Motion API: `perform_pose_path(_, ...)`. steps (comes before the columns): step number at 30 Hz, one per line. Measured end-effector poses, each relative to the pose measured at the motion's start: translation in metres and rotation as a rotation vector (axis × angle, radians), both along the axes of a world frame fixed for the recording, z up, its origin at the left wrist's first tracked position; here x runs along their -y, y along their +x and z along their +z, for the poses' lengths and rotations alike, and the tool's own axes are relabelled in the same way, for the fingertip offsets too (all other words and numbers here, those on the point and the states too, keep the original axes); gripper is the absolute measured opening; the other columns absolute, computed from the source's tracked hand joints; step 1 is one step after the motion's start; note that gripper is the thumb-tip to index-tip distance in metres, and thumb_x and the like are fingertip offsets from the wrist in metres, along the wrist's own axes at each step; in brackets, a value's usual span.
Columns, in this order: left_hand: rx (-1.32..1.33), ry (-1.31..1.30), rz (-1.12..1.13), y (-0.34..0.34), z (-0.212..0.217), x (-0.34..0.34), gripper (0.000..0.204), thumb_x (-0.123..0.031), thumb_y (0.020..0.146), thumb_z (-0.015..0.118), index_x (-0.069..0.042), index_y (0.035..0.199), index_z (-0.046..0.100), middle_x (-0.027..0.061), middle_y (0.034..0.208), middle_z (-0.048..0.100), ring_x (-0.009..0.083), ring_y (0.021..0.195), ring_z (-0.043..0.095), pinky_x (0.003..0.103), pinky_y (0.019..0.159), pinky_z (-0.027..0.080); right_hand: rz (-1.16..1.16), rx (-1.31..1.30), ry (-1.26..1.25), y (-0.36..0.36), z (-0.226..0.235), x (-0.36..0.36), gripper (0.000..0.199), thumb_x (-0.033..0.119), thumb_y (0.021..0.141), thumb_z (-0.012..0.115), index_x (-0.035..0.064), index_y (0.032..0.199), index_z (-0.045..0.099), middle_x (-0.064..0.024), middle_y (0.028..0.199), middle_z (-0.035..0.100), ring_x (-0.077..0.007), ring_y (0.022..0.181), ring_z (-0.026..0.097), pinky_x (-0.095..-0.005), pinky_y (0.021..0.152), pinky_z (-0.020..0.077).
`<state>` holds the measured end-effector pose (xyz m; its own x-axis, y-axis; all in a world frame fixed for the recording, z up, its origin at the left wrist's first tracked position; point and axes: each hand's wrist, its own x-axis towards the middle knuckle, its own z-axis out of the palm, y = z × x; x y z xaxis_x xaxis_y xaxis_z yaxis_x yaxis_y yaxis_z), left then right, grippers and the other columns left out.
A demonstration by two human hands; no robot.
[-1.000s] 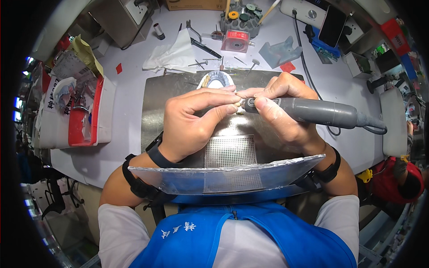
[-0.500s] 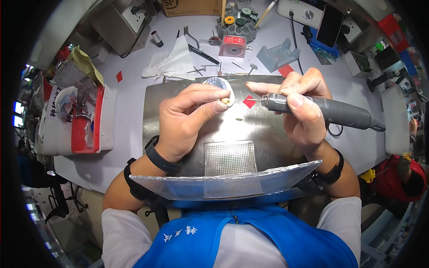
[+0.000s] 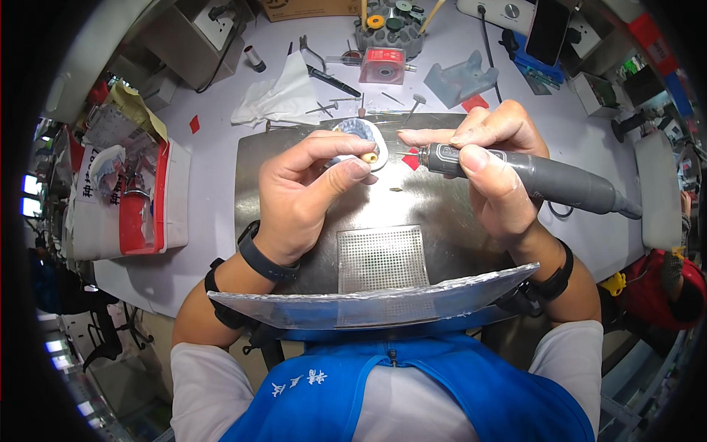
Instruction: The technician uses a rotary tool to polish and refine the shape of a dental crown mounted on a model.
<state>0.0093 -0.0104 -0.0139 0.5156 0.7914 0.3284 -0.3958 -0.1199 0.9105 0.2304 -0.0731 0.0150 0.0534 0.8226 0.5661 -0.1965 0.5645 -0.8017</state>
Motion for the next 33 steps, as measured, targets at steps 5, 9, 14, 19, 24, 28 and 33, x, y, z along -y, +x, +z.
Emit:
perform_pose_path(5, -0.009, -0.001, 0.023, -0.001, -0.001, 0.001, 0.021, 0.0, 0.092, 0.07, 0.003, 0.113, 0.071, 0.0132, 0.11, 0.067, 0.0191, 0.098, 0.067, 0.033, 0.085, 0.06, 0.031, 0.045, 0.027, 0.002, -0.004, -0.001, 0.009, 0.004, 0.091, 0.062, -0.0001, 0.093, 0.054, -0.0088, 0.075, 0.06, -0.0219, 0.09, 0.072, -0.0349, 0.083, 0.0568)
perform_pose_path(9, -0.065, 0.094, 0.086, -0.002, -0.002, 0.0, 0.021, 0.002, 0.09, 0.071, 0.001, 0.111, 0.072, 0.0125, 0.111, 0.068, 0.0179, 0.1, 0.066, 0.029, 0.086, 0.057, 0.016, 0.043, 0.011, 0.0, -0.004, 0.0, 0.01, 0.003, 0.09, 0.063, -0.0004, 0.094, 0.055, -0.0162, 0.085, 0.069, -0.0154, 0.081, 0.069, -0.0298, 0.077, 0.0548)
perform_pose_path(14, -0.105, 0.204, 0.128, 0.0, 0.001, 0.001, 0.02, 0.003, 0.088, 0.073, 0.0, 0.108, 0.074, 0.0129, 0.113, 0.068, 0.017, 0.102, 0.066, 0.027, 0.086, 0.053, -0.051, 0.1, 0.01, -0.002, -0.004, 0.001, 0.009, 0.004, 0.089, 0.064, -0.0005, 0.093, 0.058, -0.0194, 0.094, 0.073, -0.0103, 0.072, 0.061, -0.0276, 0.074, 0.0533)
perform_pose_path(19, -0.271, 0.465, 0.238, 0.0, 0.007, 0.001, 0.019, 0.006, 0.085, 0.073, 0.0, 0.102, 0.076, 0.0129, 0.108, 0.071, 0.0204, 0.101, 0.067, 0.03, 0.087, 0.053, -0.049, 0.171, -0.01, -0.005, -0.001, 0.005, 0.005, 0.001, 0.086, 0.064, -0.0021, 0.089, 0.061, -0.0105, 0.084, 0.066, -0.0097, 0.072, 0.059, -0.027, 0.073, 0.0519)
perform_pose_path(24, -0.312, 0.509, 0.252, 0.002, 0.01, 0.005, 0.018, 0.006, 0.083, 0.074, -0.001, 0.1, 0.077, 0.0121, 0.104, 0.073, 0.0215, 0.098, 0.069, 0.031, 0.088, 0.053, -0.038, 0.084, 0.012, -0.011, -0.004, 0.005, 0.004, 0.0, 0.086, 0.064, -0.0026, 0.087, 0.061, -0.0044, 0.078, 0.056, -0.0097, 0.071, 0.058, -0.0267, 0.069, 0.0496)
perform_pose_path(28, -0.353, 0.589, 0.267, 0.003, 0.012, 0.004, 0.017, 0.004, 0.082, 0.075, -0.001, 0.098, 0.077, 0.012, 0.101, 0.073, 0.0225, 0.097, 0.069, 0.031, 0.087, 0.054, -0.083, 0.245, -0.011, -0.009, 0.001, 0.006, 0.006, 0.001, 0.085, 0.066, -0.0023, 0.086, 0.062, -0.006, 0.079, 0.058, -0.0097, 0.072, 0.059, -0.0263, 0.068, 0.0496)
perform_pose_path(33, -0.379, 0.65, 0.299, 0.005, 0.014, 0.003, 0.018, 0.004, 0.08, 0.076, -0.002, 0.097, 0.077, 0.0118, 0.099, 0.073, 0.0238, 0.095, 0.069, 0.033, 0.086, 0.054, -0.114, 0.28, 0.002, -0.01, 0.0, 0.005, 0.009, 0.003, 0.083, 0.071, -0.0015, 0.086, 0.063, -0.0072, 0.079, 0.062, -0.0097, 0.071, 0.06, -0.0261, 0.064, 0.0485)
